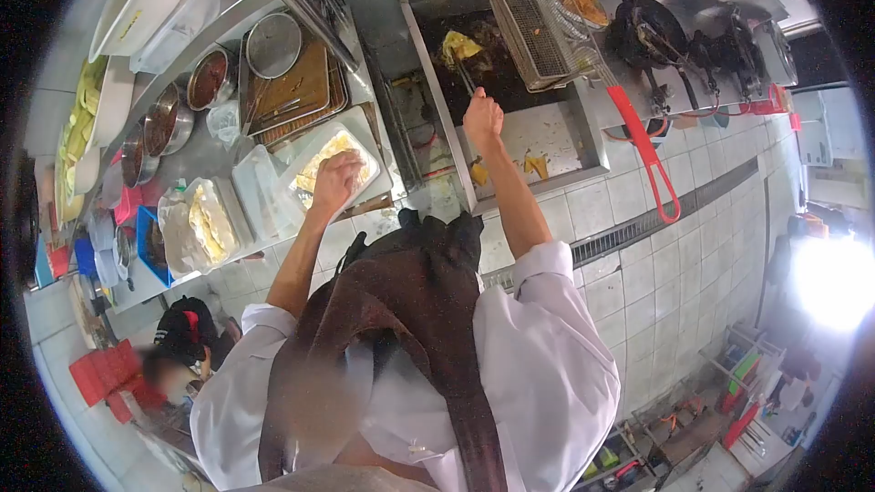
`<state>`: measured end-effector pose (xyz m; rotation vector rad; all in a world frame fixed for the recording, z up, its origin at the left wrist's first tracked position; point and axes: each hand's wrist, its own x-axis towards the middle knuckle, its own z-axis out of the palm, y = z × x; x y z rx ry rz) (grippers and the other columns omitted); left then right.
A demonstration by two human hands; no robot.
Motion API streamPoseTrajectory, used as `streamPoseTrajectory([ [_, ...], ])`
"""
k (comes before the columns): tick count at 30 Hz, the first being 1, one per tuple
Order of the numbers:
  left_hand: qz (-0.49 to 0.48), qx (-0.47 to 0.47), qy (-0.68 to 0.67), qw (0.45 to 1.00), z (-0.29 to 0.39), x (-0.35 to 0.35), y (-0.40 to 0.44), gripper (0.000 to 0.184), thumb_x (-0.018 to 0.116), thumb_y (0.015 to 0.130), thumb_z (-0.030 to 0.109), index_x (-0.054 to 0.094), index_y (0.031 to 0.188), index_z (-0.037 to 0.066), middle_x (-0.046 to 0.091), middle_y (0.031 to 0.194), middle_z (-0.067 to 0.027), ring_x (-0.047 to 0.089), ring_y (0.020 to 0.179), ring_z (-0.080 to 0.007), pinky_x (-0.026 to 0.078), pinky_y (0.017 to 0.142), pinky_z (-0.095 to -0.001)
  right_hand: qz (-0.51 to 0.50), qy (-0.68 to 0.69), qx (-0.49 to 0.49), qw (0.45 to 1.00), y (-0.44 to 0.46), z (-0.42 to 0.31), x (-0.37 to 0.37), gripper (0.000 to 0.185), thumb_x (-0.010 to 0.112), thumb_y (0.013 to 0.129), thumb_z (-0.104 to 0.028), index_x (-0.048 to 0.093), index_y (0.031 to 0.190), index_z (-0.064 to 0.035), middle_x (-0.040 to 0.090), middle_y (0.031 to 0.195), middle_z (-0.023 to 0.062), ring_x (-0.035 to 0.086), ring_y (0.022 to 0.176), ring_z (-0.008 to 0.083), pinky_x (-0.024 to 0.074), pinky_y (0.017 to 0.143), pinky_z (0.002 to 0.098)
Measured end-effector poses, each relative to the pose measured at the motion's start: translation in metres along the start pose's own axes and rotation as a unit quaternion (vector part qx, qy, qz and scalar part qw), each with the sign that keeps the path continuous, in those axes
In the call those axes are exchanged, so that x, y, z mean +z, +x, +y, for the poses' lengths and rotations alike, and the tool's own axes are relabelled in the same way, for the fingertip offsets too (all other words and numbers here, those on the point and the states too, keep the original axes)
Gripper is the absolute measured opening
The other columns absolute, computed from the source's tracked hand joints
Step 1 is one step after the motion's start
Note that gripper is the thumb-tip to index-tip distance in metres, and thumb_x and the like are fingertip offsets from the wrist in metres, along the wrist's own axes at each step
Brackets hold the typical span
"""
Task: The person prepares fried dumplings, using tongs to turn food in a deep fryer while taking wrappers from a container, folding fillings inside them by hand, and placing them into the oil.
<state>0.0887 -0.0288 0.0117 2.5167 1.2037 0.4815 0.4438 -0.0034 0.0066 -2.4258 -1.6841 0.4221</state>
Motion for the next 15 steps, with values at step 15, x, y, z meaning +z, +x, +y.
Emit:
streamPoseTrajectory([
  [15,-0.137,0.007,0.114,0.984,-0.024,-0.014,0.007,0.038,0.061,0.080,0.021,0.055,0.115,0.008,0.050,0.112,-0.0097,0.047,0.107,-0.0269,0.037,0.089,-0.0407,0.279,0.003,0.044,0.959,-0.059,0.007,-0.169,0.024,0.058,0.083,-0.019,0.048,0.092,0.0006,0.061,0.072,0.0236,0.062,0.071,0.0421,0.0477,0.062,0.0500],
])
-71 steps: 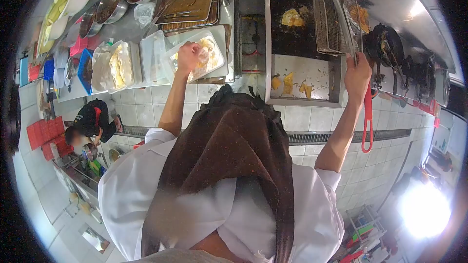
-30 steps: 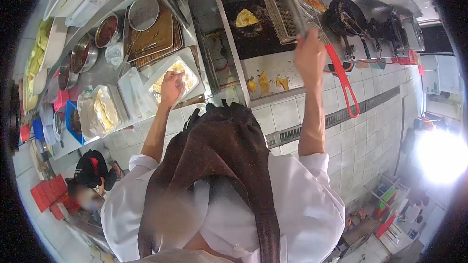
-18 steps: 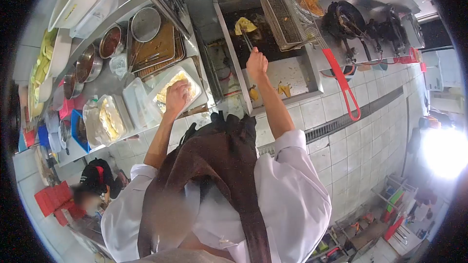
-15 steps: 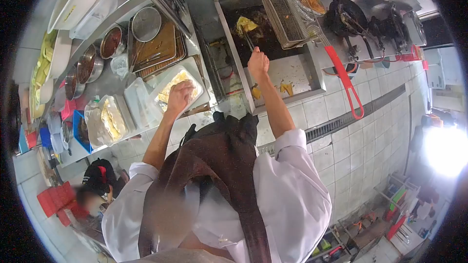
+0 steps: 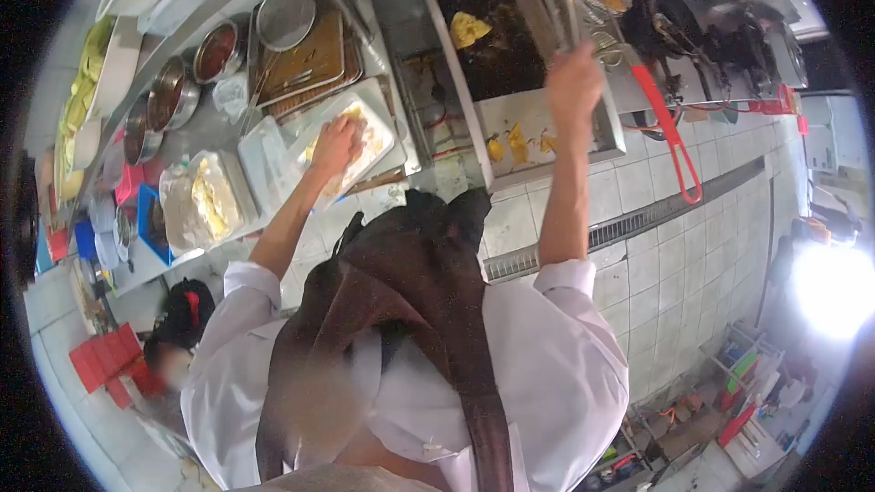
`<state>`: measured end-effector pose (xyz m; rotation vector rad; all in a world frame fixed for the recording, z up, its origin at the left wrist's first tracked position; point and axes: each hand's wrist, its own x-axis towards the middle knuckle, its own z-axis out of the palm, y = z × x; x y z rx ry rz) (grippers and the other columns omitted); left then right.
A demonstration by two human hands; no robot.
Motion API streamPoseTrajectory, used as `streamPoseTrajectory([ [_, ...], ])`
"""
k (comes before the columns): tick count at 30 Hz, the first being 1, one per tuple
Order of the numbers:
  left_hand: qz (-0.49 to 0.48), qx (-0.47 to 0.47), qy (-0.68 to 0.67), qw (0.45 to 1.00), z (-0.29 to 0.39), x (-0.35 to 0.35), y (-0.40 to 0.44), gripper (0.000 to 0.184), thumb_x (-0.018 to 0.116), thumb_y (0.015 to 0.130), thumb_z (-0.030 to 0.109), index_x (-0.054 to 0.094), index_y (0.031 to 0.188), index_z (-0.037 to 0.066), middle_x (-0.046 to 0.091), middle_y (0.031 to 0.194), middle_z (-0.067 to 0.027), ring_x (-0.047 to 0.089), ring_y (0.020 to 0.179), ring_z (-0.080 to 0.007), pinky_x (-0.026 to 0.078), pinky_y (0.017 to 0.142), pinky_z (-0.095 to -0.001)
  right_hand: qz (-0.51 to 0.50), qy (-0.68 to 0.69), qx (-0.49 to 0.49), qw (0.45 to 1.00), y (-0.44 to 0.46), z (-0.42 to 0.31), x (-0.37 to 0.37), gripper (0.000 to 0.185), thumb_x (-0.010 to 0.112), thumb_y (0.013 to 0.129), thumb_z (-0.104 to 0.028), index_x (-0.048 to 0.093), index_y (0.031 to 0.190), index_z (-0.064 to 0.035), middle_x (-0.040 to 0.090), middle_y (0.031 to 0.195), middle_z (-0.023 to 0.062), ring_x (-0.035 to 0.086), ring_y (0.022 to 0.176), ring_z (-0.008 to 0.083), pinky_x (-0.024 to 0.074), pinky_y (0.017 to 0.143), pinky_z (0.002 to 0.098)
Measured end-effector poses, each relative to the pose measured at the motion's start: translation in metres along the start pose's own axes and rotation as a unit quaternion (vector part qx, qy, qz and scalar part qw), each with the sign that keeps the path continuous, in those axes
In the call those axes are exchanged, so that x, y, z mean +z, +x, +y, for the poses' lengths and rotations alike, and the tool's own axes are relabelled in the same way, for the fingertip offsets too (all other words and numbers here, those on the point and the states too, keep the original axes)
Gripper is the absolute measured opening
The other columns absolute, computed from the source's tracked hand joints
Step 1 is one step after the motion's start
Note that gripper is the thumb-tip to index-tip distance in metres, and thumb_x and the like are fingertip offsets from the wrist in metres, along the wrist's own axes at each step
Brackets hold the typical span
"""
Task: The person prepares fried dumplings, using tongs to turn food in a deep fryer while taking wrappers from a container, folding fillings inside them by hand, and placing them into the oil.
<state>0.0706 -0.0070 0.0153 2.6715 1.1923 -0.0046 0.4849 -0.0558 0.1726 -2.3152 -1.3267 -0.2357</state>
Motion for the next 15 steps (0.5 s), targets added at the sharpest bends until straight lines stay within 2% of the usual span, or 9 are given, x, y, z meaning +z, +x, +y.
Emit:
streamPoseTrajectory([
  [1,0.014,-0.017,-0.004,1.000,-0.004,0.003,-0.002,0.037,0.062,0.080,0.023,0.055,0.112,0.007,0.050,0.112,-0.0098,0.047,0.107,-0.0268,0.038,0.089,-0.0403,0.024,-0.010,-0.037,0.999,0.006,0.009,-0.003,0.029,0.059,0.082,-0.022,0.049,0.095,0.0020,0.062,0.075,0.0253,0.062,0.074,0.0419,0.0484,0.065,0.0508],
  [3,0.034,-0.039,-0.003,0.999,-0.011,0.001,0.004,0.036,0.063,0.080,0.025,0.055,0.110,0.006,0.050,0.112,-0.0099,0.047,0.107,-0.0267,0.038,0.089,-0.0399,0.013,-0.038,0.015,0.999,0.027,0.015,-0.002,0.037,0.061,0.081,-0.027,0.050,0.099,0.0038,0.063,0.078,0.0265,0.063,0.078,0.0419,0.0495,0.070,0.0499],
  [7,0.023,-0.056,-0.047,0.997,-0.011,0.003,-0.006,0.036,0.065,0.078,0.027,0.057,0.106,0.005,0.049,0.113,-0.0101,0.047,0.107,-0.0268,0.039,0.088,-0.0410,-0.026,-0.098,-0.015,0.995,0.065,0.038,0.033,0.044,0.062,0.080,-0.032,0.050,0.103,0.0047,0.063,0.080,0.0267,0.063,0.081,0.0430,0.0498,0.074,0.0493],
  [9,0.040,-0.067,-0.061,0.995,-0.008,0.007,-0.008,0.037,0.066,0.077,0.028,0.058,0.105,0.005,0.050,0.112,-0.0099,0.047,0.107,-0.0267,0.039,0.087,-0.0415,-0.136,-0.131,-0.011,0.982,0.072,0.038,0.044,0.048,0.063,0.079,-0.034,0.051,0.105,0.0047,0.063,0.091,0.0281,0.061,0.091,0.0420,0.0493,0.079,0.0477],
  [10,0.091,-0.106,-0.060,0.988,-0.005,0.009,-0.010,0.036,0.066,0.077,0.028,0.059,0.104,0.005,0.051,0.111,-0.0095,0.047,0.106,-0.0265,0.039,0.087,-0.0415,-0.140,-0.132,-0.014,0.981,0.067,0.034,0.044,0.048,0.063,0.079,-0.034,0.051,0.105,0.0047,0.063,0.091,0.0281,0.061,0.091,0.0420,0.0493,0.079,0.0477],
  [11,0.143,-0.143,-0.058,0.977,-0.003,0.010,-0.009,0.035,0.067,0.076,0.028,0.060,0.102,0.006,0.052,0.109,-0.0091,0.048,0.106,-0.0263,0.039,0.087,-0.0415,-0.111,-0.157,0.011,0.981,0.061,0.028,0.046,0.048,0.064,0.078,-0.034,0.051,0.105,0.0038,0.062,0.094,0.0267,0.061,0.093,0.0402,0.0491,0.079,0.0469],
  [12,0.145,-0.147,-0.060,0.977,-0.001,0.010,-0.009,0.035,0.067,0.076,0.028,0.060,0.102,0.006,0.052,0.109,-0.0091,0.048,0.106,-0.0263,0.039,0.087,-0.0415,-0.081,-0.181,0.035,0.980,0.053,0.015,0.041,0.048,0.064,0.078,-0.034,0.052,0.105,0.0030,0.061,0.098,0.0253,0.060,0.096,0.0384,0.0488,0.079,0.0460],
  [14,0.145,-0.148,-0.075,0.975,0.003,0.010,-0.011,0.032,0.068,0.075,0.026,0.062,0.100,0.007,0.052,0.109,-0.0076,0.047,0.108,-0.0254,0.039,0.089,-0.0416,0.060,-0.206,-0.048,0.976,0.019,-0.029,0.023,0.046,0.065,0.077,-0.033,0.052,0.106,0.0011,0.060,0.099,0.0187,0.060,0.092,0.0341,0.0483,0.079,0.0426],
  [15,0.148,-0.153,-0.076,0.974,0.002,0.011,-0.011,0.032,0.068,0.075,0.026,0.062,0.100,0.007,0.052,0.109,-0.0076,0.047,0.108,-0.0254,0.039,0.089,-0.0416,0.103,-0.082,-0.153,0.979,0.003,-0.043,0.034,0.042,0.064,0.078,-0.028,0.052,0.106,0.0010,0.059,0.095,0.0167,0.059,0.086,0.0326,0.0481,0.077,0.0415],
])
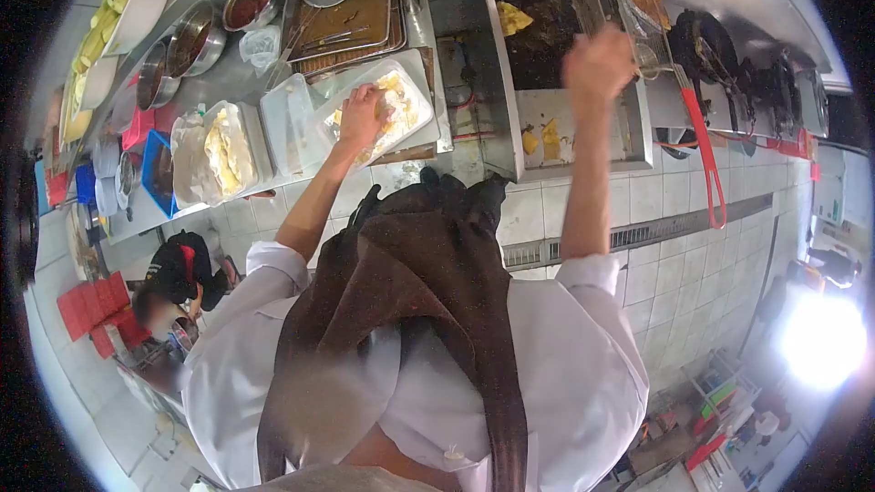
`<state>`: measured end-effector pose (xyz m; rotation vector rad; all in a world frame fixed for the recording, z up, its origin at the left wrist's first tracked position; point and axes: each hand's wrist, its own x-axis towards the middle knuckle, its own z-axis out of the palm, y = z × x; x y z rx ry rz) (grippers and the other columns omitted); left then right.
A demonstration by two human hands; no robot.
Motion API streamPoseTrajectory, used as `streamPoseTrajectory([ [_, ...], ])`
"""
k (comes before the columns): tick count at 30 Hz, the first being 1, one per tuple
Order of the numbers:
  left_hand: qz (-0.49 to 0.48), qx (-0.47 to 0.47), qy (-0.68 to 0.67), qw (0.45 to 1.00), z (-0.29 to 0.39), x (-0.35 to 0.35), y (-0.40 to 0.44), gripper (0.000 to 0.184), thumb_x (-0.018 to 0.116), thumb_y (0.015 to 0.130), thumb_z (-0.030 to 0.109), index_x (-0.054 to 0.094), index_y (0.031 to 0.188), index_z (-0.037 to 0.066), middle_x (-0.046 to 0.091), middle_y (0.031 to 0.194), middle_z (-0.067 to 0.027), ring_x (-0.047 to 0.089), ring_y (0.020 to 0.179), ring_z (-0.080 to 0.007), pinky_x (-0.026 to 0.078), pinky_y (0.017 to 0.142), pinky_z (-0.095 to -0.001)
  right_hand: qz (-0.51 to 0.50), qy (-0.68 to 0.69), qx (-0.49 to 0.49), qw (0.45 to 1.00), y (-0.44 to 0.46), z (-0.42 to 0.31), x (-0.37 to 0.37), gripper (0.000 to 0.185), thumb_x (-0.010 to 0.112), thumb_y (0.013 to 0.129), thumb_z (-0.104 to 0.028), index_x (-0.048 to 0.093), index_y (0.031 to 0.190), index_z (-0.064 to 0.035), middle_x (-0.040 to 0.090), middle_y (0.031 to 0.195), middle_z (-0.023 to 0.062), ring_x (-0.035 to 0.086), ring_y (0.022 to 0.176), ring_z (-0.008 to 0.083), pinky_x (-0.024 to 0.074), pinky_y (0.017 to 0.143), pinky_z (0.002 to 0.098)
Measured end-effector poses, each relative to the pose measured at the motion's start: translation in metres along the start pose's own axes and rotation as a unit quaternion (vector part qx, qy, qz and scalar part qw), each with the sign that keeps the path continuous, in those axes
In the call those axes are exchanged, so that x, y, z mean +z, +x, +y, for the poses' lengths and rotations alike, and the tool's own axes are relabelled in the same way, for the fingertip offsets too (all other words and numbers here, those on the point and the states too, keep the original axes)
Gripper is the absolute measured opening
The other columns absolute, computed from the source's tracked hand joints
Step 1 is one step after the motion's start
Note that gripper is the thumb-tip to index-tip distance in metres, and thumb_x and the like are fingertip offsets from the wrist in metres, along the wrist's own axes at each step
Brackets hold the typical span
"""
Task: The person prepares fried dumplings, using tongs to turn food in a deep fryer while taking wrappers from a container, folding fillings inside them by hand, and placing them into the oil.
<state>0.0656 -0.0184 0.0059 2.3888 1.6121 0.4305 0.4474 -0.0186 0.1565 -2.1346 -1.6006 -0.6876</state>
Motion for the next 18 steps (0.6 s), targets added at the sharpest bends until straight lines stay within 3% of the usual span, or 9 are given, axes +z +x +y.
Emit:
streamPoseTrajectory([
  [1,0.020,-0.011,-0.032,0.999,-0.002,0.001,0.003,0.029,0.068,0.075,0.025,0.063,0.097,0.007,0.054,0.106,-0.0079,0.050,0.104,-0.0262,0.041,0.086,-0.0410,0.069,0.126,-0.084,0.986,-0.021,-0.022,0.016,0.038,0.062,0.078,-0.023,0.052,0.105,0.0009,0.059,0.091,0.0147,0.059,0.081,0.0312,0.0480,0.076,0.0404],
  [2,0.037,-0.022,-0.065,0.997,-0.004,0.002,0.003,0.026,0.068,0.074,0.023,0.064,0.094,0.008,0.056,0.102,-0.0081,0.052,0.100,-0.0270,0.043,0.084,-0.0404,-0.113,0.448,0.099,0.881,-0.049,-0.061,0.037,0.022,0.059,0.081,-0.015,0.058,0.100,-0.0033,0.060,0.088,0.0134,0.059,0.078,0.0245,0.0491,0.070,0.0364],
  [5,0.046,-0.042,-0.128,0.990,-0.013,0.017,0.012,0.016,0.066,0.075,0.018,0.065,0.088,0.008,0.060,0.089,-0.0094,0.056,0.087,-0.0297,0.046,0.075,-0.0395,-0.294,0.424,-0.099,0.851,-0.105,-0.158,0.043,0.032,0.062,0.076,-0.009,0.058,0.105,0.0035,0.062,0.091,0.0186,0.062,0.087,0.0310,0.0492,0.079,0.0398],
  [7,0.074,-0.021,-0.113,0.991,-0.010,0.018,0.014,0.013,0.065,0.075,0.015,0.065,0.085,0.007,0.060,0.084,-0.0102,0.057,0.082,-0.0306,0.047,0.072,-0.0396,-0.323,0.426,-0.098,0.840,-0.132,-0.196,0.064,0.026,0.059,0.077,-0.010,0.059,0.100,-0.0004,0.061,0.094,0.0212,0.060,0.087,0.0390,0.0477,0.080,0.0444],
  [10,0.116,0.003,-0.105,0.988,-0.003,0.009,0.011,0.009,0.063,0.075,0.010,0.063,0.082,0.005,0.060,0.081,-0.0115,0.058,0.079,-0.0314,0.047,0.069,-0.0406,-0.377,0.334,-0.088,0.859,-0.137,-0.230,0.069,0.023,0.060,0.076,-0.012,0.059,0.096,-0.0003,0.061,0.092,0.0199,0.061,0.088,0.0384,0.0479,0.080,0.0454],
  [14,0.167,0.015,-0.174,0.970,0.003,-0.001,-0.009,0.007,0.061,0.076,0.005,0.059,0.083,0.003,0.062,0.081,-0.0141,0.059,0.076,-0.0322,0.046,0.068,-0.0424,-0.377,0.350,-0.098,0.852,-0.142,-0.243,0.071,0.020,0.062,0.075,-0.013,0.059,0.090,-0.0005,0.062,0.090,0.0181,0.060,0.090,0.0357,0.0485,0.079,0.0442],
  [18,0.137,-0.042,-0.243,0.959,0.010,-0.021,-0.030,0.007,0.060,0.080,0.004,0.058,0.086,0.001,0.062,0.075,-0.0162,0.060,0.069,-0.0366,0.047,0.064,-0.0409,-0.299,0.390,-0.159,0.856,-0.147,-0.234,0.057,0.015,0.062,0.072,-0.010,0.063,0.085,-0.0038,0.062,0.087,0.0150,0.057,0.089,0.0318,0.0477,0.079,0.0404],
])
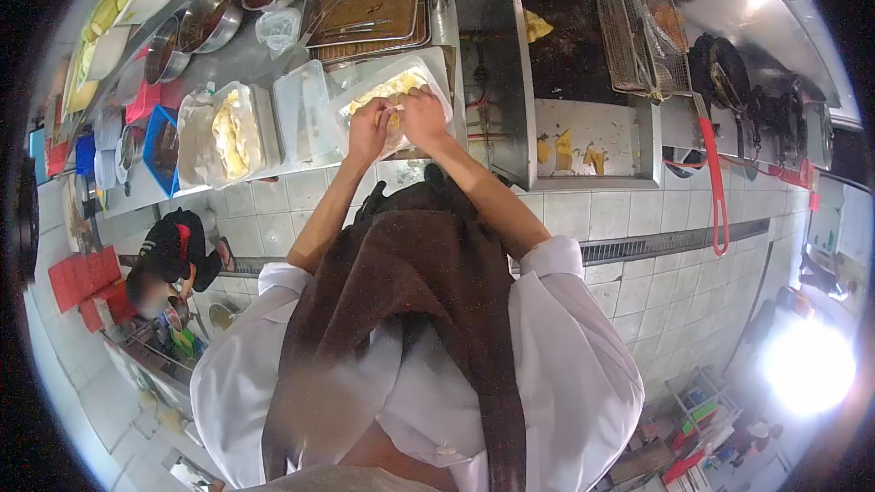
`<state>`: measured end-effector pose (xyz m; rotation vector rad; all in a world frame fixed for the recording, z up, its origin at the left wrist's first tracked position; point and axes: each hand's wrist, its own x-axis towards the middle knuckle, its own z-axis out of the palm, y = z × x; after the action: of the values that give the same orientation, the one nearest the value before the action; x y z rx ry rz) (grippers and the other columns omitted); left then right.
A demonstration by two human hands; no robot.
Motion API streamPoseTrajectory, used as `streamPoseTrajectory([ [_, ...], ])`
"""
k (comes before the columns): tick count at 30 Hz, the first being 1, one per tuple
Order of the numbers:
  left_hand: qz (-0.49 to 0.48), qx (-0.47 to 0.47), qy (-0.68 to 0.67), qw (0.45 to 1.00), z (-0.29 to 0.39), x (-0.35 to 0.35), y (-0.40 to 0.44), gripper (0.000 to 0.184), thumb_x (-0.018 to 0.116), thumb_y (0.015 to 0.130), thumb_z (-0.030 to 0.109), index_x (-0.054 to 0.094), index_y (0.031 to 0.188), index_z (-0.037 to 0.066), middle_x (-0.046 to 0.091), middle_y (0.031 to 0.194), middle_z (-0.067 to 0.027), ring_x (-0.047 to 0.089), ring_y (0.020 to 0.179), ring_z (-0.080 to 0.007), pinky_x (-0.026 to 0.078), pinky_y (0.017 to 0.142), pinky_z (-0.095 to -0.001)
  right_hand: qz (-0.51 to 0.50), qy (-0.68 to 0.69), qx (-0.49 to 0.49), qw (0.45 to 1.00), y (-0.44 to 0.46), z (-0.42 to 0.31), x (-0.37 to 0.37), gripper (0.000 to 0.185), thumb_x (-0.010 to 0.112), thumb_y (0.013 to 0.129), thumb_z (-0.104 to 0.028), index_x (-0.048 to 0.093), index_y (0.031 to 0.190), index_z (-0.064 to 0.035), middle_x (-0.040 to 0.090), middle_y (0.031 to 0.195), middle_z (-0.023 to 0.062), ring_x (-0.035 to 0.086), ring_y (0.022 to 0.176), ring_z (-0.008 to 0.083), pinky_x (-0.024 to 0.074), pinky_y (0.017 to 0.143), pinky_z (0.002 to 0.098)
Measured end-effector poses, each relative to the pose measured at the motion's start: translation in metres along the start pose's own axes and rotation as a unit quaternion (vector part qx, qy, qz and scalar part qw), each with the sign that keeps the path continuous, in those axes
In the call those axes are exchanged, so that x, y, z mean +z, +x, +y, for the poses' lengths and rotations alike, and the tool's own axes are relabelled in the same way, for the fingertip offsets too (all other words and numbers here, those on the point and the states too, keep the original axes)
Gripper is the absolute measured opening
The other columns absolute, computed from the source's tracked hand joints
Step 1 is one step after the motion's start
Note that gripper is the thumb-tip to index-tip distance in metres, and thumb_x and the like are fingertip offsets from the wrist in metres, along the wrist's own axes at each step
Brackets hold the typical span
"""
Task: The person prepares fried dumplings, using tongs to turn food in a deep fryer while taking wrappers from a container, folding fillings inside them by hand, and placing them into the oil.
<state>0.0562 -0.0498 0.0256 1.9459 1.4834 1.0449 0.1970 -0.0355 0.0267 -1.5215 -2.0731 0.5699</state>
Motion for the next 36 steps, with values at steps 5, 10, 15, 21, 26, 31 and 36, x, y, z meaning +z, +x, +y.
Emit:
streamPoseTrajectory([
  [5,-0.052,-0.024,-0.023,0.998,-0.002,-0.010,-0.003,0.022,0.065,0.075,0.008,0.060,0.095,0.000,0.063,0.088,-0.0179,0.060,0.083,-0.0358,0.048,0.075,-0.0401,0.091,0.076,-0.070,0.991,-0.011,0.000,0.000,0.012,0.061,0.070,-0.004,0.065,0.082,-0.0027,0.062,0.083,0.0125,0.057,0.085,0.0313,0.0470,0.076,0.0406],
  [10,-0.091,0.065,0.034,0.993,-0.017,-0.008,0.007,0.037,0.070,0.072,0.012,0.062,0.106,0.001,0.064,0.097,-0.0182,0.061,0.086,-0.0313,0.048,0.079,-0.0371,0.064,0.237,0.039,0.968,-0.005,0.000,-0.001,0.013,0.057,0.075,-0.003,0.062,0.086,-0.0017,0.061,0.080,0.0156,0.058,0.078,0.0328,0.0463,0.071,0.0372],
  [15,-0.142,-0.149,-0.142,0.968,-0.012,-0.012,0.014,0.020,0.066,0.082,0.016,0.061,0.083,-0.004,0.053,0.060,-0.0048,0.043,0.060,-0.0097,0.041,0.058,-0.0283,-0.007,0.396,0.132,0.909,0.001,0.035,0.015,0.018,0.062,0.076,-0.006,0.057,0.090,0.0030,0.064,0.080,0.0140,0.061,0.071,0.0249,0.0455,0.063,0.0362],
  [21,-0.126,-0.158,-0.143,0.969,-0.061,0.012,0.014,0.020,0.069,0.077,0.010,0.056,0.086,-0.001,0.060,0.067,-0.0090,0.052,0.056,-0.0146,0.045,0.058,-0.0314,-0.096,0.176,0.062,0.978,0.014,0.037,0.003,0.020,0.063,0.075,-0.006,0.056,0.092,0.0022,0.064,0.078,0.0120,0.063,0.076,0.0224,0.0476,0.068,0.0370],
  [26,-0.021,-0.076,0.054,0.995,-0.030,0.005,0.015,0.034,0.070,0.067,0.007,0.055,0.097,0.003,0.060,0.086,-0.0125,0.058,0.075,-0.0278,0.048,0.070,-0.0364,-0.146,0.083,0.073,0.983,0.022,0.037,0.008,0.020,0.052,0.076,0.004,0.058,0.095,0.0031,0.067,0.079,0.0116,0.065,0.081,0.0203,0.0507,0.071,0.0332],
  [31,-0.063,0.025,0.059,0.996,-0.009,0.001,0.012,0.044,0.071,0.064,0.008,0.056,0.105,0.006,0.056,0.104,-0.0116,0.053,0.096,-0.0296,0.045,0.080,-0.0390,-0.127,0.321,0.122,0.930,0.027,0.051,0.013,0.021,0.057,0.072,-0.002,0.059,0.093,0.0018,0.067,0.080,0.0149,0.065,0.081,0.0267,0.0494,0.071,0.0338],
  [36,-0.127,0.150,0.197,0.961,-0.026,0.004,0.017,0.039,0.073,0.065,0.024,0.062,0.099,0.011,0.055,0.108,-0.0040,0.047,0.108,-0.0239,0.036,0.090,-0.0417,-0.089,0.088,0.069,0.990,0.019,0.033,-0.014,0.018,0.052,0.073,0.001,0.062,0.088,0.0023,0.065,0.088,0.0211,0.064,0.085,0.0331,0.0497,0.076,0.0391],
])
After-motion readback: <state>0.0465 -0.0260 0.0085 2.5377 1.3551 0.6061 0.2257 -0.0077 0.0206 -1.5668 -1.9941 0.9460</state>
